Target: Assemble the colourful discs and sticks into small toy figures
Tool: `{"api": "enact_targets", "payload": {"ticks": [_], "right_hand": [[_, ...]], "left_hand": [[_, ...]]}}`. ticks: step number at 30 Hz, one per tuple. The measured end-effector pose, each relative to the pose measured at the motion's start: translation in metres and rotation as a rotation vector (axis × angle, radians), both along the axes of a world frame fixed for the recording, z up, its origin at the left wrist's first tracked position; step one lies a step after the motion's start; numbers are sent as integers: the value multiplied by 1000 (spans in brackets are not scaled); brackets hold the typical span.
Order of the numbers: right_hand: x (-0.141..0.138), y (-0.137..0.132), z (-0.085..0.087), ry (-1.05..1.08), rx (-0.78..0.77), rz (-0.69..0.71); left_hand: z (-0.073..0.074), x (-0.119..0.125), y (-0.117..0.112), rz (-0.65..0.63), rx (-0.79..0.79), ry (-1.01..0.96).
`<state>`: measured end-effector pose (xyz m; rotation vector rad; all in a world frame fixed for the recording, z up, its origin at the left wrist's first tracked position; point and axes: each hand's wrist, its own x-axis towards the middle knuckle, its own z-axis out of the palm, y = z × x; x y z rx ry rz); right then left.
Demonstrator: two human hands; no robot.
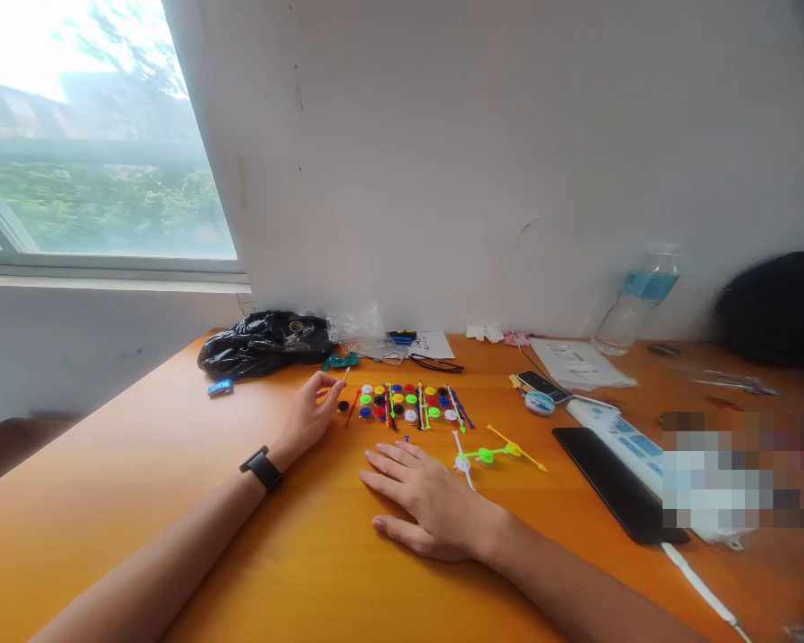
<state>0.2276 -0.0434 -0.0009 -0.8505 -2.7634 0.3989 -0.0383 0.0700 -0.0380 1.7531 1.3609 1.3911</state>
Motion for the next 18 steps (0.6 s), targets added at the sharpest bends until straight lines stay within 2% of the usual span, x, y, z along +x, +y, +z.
{"api": "enact_targets", "payload": {"ticks": [5,9,13,18], "right_hand": [[9,1,0,-48,-18,-82],[14,-8,5,-122,-51,-216],[18,-16,7,-214,-80,-337],[18,-19,3,-260,-23,-425]], "left_hand": [[-1,-1,-1,18,1,49],[0,-1,-1,32,20,64],[0,-2,1,97,76,71],[2,-1,0,196,68,69]]}}
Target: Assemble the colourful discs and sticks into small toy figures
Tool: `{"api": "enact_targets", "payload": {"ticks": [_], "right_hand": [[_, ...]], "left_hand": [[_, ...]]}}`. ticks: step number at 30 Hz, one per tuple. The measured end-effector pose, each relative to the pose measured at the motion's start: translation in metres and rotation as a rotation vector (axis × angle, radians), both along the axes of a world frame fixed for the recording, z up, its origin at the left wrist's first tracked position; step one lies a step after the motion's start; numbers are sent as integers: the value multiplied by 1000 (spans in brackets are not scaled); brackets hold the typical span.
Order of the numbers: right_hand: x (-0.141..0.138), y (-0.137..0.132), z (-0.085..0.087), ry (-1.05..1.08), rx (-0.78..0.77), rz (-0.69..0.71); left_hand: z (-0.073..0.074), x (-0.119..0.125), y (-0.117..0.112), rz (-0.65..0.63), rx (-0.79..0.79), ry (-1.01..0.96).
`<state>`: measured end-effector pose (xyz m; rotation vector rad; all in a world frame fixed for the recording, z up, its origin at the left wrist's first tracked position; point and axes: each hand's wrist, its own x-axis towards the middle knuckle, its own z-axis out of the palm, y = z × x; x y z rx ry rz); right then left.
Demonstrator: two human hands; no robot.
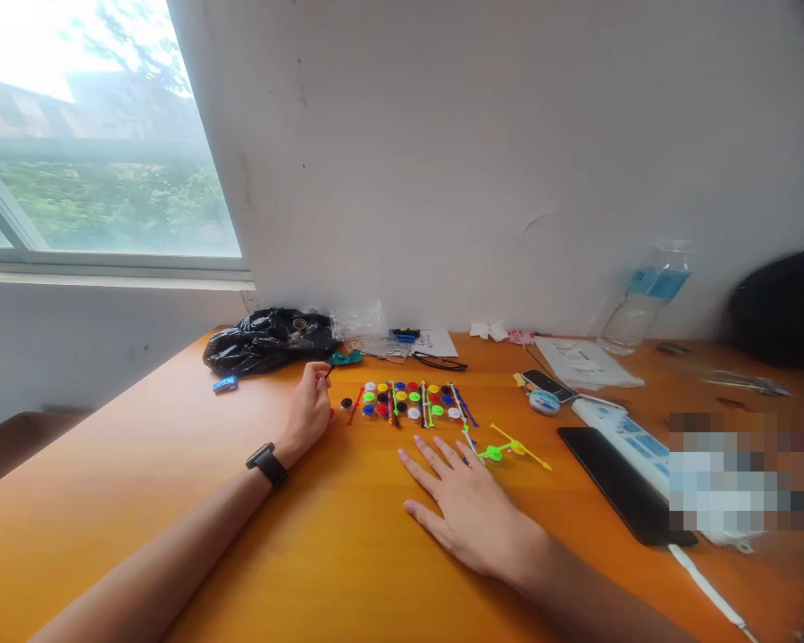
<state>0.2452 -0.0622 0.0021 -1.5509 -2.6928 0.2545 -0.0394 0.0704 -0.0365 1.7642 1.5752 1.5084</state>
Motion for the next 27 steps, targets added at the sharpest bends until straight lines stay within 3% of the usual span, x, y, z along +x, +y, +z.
{"api": "enact_targets", "payload": {"ticks": [9,18,23,27], "right_hand": [[0,6,14,-319,4,-207],[4,7,15,-453,-55,-366],[8,9,12,-443,50,-359],[5,12,14,-402,296,-244]], "left_hand": [[2,3,-8,-121,-43,392],[11,8,-17,-205,-73,415],[8,7,-14,-175,-6,384],[11,9,-16,-132,93,358]]}}
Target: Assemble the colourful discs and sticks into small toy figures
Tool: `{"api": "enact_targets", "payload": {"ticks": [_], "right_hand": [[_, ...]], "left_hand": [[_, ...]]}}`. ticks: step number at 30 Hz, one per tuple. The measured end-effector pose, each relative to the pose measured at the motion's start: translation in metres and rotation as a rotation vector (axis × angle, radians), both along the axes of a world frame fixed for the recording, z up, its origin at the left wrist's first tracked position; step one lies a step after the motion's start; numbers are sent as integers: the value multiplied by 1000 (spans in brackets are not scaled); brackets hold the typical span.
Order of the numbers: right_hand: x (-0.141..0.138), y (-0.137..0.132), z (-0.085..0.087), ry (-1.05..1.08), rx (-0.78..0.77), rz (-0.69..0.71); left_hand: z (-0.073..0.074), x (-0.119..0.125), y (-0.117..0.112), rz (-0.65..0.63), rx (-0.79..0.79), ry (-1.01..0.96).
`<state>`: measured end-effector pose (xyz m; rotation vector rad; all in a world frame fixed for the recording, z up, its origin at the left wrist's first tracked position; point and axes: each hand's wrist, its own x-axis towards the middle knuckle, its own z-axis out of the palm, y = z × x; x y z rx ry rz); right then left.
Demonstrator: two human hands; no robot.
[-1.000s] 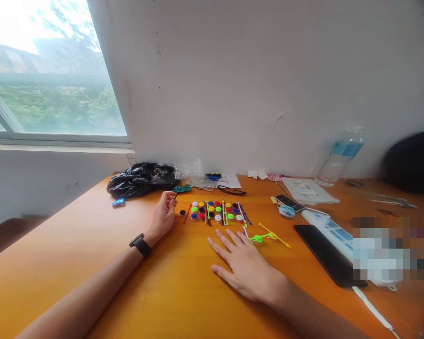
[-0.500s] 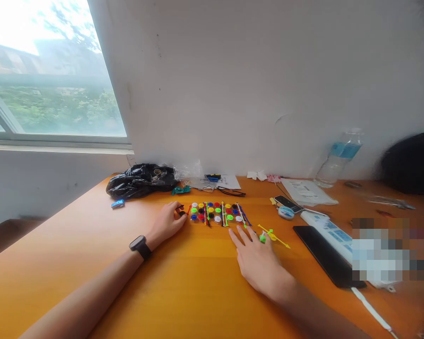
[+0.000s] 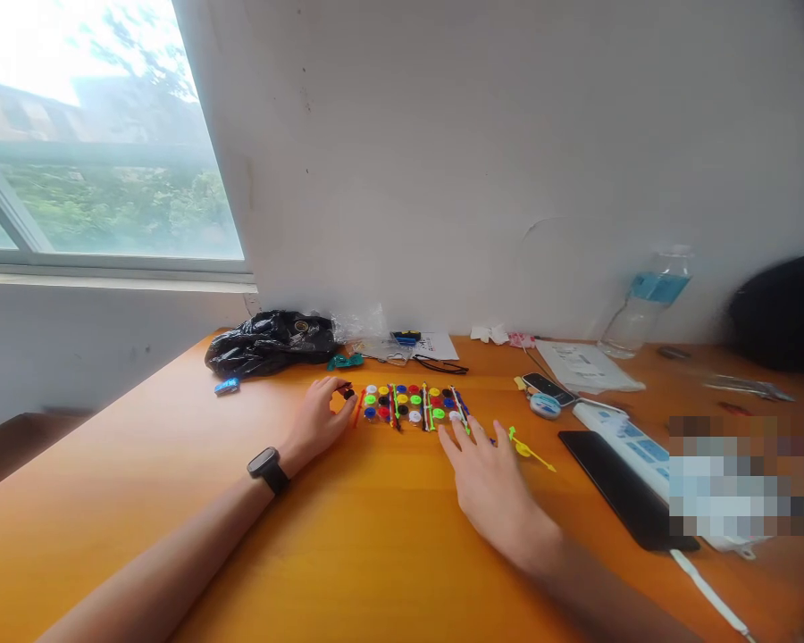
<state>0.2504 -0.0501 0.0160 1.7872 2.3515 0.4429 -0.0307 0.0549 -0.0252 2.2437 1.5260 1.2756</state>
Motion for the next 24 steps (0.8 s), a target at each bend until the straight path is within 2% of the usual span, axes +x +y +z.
{"api": "enact_targets", "payload": {"ticks": [3,6,9,12,17,24], "right_hand": [[-5,2,5,102,143,106],[-9,3,9,261,182,217],[-12,0,6,478,112,319],[-15,-1,-1,688,-13,348],[-20,7,-16,819,-27,310],[-21,19,-29,935,-40,356]], "left_hand": [[11,10,-14,-88,26,-9],[24,26,-36,-261,3,0],[29,43,-56,-468,-48,49],[22,53,-65,-599,-111,103],[11,56,-63,-641,-185,114],[10,56,-61,-651,-203,80]]}}
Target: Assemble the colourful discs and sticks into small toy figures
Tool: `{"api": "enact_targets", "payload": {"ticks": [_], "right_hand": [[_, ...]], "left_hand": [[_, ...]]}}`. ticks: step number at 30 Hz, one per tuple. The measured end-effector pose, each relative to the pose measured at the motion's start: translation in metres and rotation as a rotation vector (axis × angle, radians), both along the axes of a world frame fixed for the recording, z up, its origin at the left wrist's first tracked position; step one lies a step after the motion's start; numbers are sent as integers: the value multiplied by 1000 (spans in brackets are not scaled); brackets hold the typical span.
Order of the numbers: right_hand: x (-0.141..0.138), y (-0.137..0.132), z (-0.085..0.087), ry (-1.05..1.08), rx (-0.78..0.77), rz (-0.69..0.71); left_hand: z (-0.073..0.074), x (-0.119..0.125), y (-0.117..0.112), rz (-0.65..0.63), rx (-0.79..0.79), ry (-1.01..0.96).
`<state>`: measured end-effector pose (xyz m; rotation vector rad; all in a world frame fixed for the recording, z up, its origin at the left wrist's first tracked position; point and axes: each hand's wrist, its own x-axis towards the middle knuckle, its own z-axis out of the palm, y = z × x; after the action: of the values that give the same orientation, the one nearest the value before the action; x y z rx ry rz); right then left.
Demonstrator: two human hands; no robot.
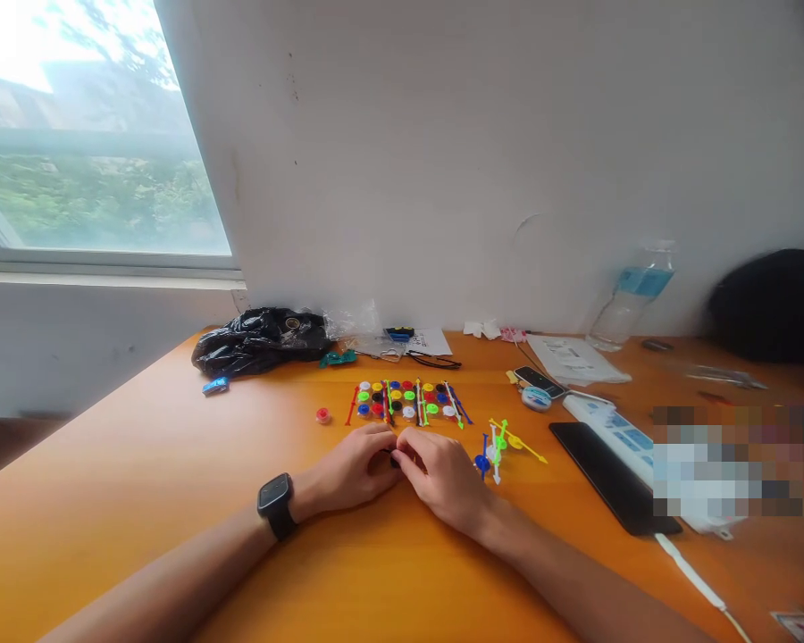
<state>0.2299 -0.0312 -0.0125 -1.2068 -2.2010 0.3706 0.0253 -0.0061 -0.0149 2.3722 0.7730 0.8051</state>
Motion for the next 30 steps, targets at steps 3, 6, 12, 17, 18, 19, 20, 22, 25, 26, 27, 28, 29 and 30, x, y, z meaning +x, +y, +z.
{"api": "enact_targets", "payload": {"ticks": [3,6,12,17,18,19,20,22,25,26,27,28,29,30], "right_hand": [[2,3,-3,97,-63,55],[5,7,-1,188,-93,113],[12,14,5,189,-6,139],[13,16,5,216,-11,134],[12,15,5,223,-15,134],[12,15,4,228,-18,134],[11,15,4,234,-18,133],[12,15,4,241,-16,120],[13,16,5,228,-18,99],[14,16,6,222,-22,96],[15,17,7,216,-29,96],[16,17,9,210,-36,97],[16,18,9,203,-43,100],[17,18,10,195,-47,103]], "left_hand": [[-2,0,1,11,-8,0],[-3,-1,3,40,26,16],[-2,-9,6,53,12,-16],[-7,-4,8,63,-97,-45],[-8,-2,8,68,-124,-48],[-9,0,8,68,-149,-51],[-9,1,8,63,-169,-55],[-9,3,6,53,-193,-66],[-7,3,4,40,-214,-96],[-7,2,4,40,-214,-105],[-6,2,4,44,-210,-110],[-6,1,4,54,-203,-111],[-6,1,5,67,-193,-106],[-6,0,5,81,-183,-95]]}}
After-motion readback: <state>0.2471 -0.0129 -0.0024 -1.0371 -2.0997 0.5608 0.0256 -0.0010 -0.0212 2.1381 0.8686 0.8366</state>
